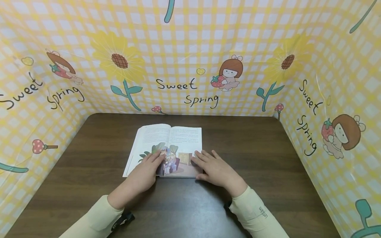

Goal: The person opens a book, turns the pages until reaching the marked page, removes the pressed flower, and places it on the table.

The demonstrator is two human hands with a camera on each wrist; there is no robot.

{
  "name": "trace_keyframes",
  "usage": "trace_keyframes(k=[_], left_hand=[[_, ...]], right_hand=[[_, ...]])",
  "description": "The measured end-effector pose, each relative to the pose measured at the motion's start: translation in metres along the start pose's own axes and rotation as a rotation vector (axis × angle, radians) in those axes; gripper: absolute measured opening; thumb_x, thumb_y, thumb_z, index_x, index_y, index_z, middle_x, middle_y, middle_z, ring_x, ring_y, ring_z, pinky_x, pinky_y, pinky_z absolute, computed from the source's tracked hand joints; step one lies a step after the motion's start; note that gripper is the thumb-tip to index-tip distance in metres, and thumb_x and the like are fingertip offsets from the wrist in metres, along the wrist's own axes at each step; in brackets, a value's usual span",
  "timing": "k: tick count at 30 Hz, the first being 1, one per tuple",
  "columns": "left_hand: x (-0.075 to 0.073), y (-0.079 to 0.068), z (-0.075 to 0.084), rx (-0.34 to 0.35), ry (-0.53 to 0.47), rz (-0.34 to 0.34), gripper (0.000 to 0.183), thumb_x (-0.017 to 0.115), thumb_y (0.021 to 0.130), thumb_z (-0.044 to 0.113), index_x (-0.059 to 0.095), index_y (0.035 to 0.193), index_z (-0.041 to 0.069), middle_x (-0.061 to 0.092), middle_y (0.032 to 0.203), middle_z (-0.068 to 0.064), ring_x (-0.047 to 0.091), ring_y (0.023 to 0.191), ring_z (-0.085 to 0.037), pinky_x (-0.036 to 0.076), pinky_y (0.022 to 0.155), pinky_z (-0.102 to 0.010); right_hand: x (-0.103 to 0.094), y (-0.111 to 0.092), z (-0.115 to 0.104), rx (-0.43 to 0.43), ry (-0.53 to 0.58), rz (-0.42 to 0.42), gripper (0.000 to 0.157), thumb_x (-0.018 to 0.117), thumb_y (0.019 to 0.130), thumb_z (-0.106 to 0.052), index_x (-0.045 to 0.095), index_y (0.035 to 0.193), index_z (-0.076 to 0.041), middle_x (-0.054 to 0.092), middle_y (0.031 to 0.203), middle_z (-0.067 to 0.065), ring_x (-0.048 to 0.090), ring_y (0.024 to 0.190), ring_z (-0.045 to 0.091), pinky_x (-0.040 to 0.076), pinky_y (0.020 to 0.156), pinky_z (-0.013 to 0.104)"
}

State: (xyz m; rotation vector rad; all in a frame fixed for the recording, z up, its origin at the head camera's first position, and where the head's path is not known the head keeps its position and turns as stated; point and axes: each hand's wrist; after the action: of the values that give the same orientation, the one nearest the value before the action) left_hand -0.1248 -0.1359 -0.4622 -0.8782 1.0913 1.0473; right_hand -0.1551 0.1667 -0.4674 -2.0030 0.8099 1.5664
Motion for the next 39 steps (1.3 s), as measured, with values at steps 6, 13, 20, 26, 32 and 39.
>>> trace_keyframes(k=[6, 13, 20, 26, 32, 39], left_hand=[[0.0019, 0.0013, -0.0017, -0.015, -0.018, 0.024, 0.046, 0.059, 0.101, 0.026, 0.056, 0.146, 0.013, 0.04, 0.161, -0.015, 0.039, 0.145, -0.048, 0.044, 0.1, -0.071], [0.0055, 0.0023, -0.0041, -0.02, -0.045, 0.029, 0.06, 0.072, 0.094, 0.042, 0.057, 0.144, 0.013, 0.042, 0.16, -0.015, 0.039, 0.143, -0.05, 0.044, 0.097, -0.074], [0.0056, 0.0023, -0.0035, -0.032, -0.052, 0.025, 0.061, 0.074, 0.092, 0.042, 0.057, 0.143, 0.013, 0.042, 0.16, -0.015, 0.038, 0.144, -0.05, 0.043, 0.097, -0.075], [0.0037, 0.0019, -0.002, -0.045, -0.056, 0.024, 0.062, 0.074, 0.093, 0.042, 0.057, 0.145, 0.014, 0.041, 0.161, -0.015, 0.037, 0.145, -0.049, 0.042, 0.1, -0.075], [0.0005, 0.0003, 0.0009, -0.014, -0.015, 0.061, 0.057, 0.075, 0.091, 0.04, 0.061, 0.139, 0.012, 0.045, 0.158, -0.016, 0.037, 0.145, -0.048, 0.037, 0.104, -0.075], [0.0006, 0.0003, 0.002, 0.143, 0.039, 0.092, 0.047, 0.076, 0.09, 0.04, 0.068, 0.131, 0.017, 0.052, 0.153, -0.009, 0.038, 0.147, -0.042, 0.028, 0.112, -0.074]], right_hand=[[0.0009, 0.0006, -0.0009, -0.013, 0.011, -0.025, 0.071, 0.067, 0.097, -0.046, 0.044, 0.157, -0.015, 0.037, 0.165, 0.009, 0.032, 0.153, 0.034, 0.019, 0.121, 0.066], [-0.0004, 0.0019, -0.0027, -0.026, -0.016, -0.037, 0.061, 0.067, 0.099, -0.038, 0.051, 0.152, -0.014, 0.042, 0.162, 0.008, 0.036, 0.151, 0.034, 0.022, 0.119, 0.067], [-0.0039, 0.0028, -0.0028, -0.104, -0.118, 0.012, 0.036, 0.067, 0.1, -0.028, 0.07, 0.134, -0.016, 0.06, 0.146, 0.005, 0.055, 0.138, 0.029, 0.037, 0.113, 0.062], [-0.0052, 0.0053, -0.0041, -0.208, -0.25, 0.109, 0.021, 0.072, 0.091, -0.007, 0.078, 0.105, -0.021, 0.075, 0.122, 0.0, 0.069, 0.116, 0.018, 0.053, 0.102, 0.049], [-0.003, 0.0072, -0.005, -0.171, -0.268, 0.224, 0.015, 0.064, 0.093, -0.005, 0.062, 0.086, -0.018, 0.065, 0.073, -0.008, 0.057, 0.064, 0.01, 0.054, 0.07, 0.032], [-0.0052, 0.0073, -0.0049, -0.134, -0.26, 0.299, 0.017, 0.062, 0.094, -0.006, 0.056, 0.083, -0.017, 0.05, 0.058, -0.011, 0.041, 0.051, 0.01, 0.044, 0.053, 0.03]])
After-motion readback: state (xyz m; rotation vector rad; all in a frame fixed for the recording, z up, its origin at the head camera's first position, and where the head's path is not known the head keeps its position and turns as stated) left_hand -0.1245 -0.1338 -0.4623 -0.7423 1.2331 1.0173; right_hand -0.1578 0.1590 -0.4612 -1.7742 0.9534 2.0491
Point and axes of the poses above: each hand's wrist, its own y-axis towards the middle knuckle, its own x-axis out of the palm, z = x × y
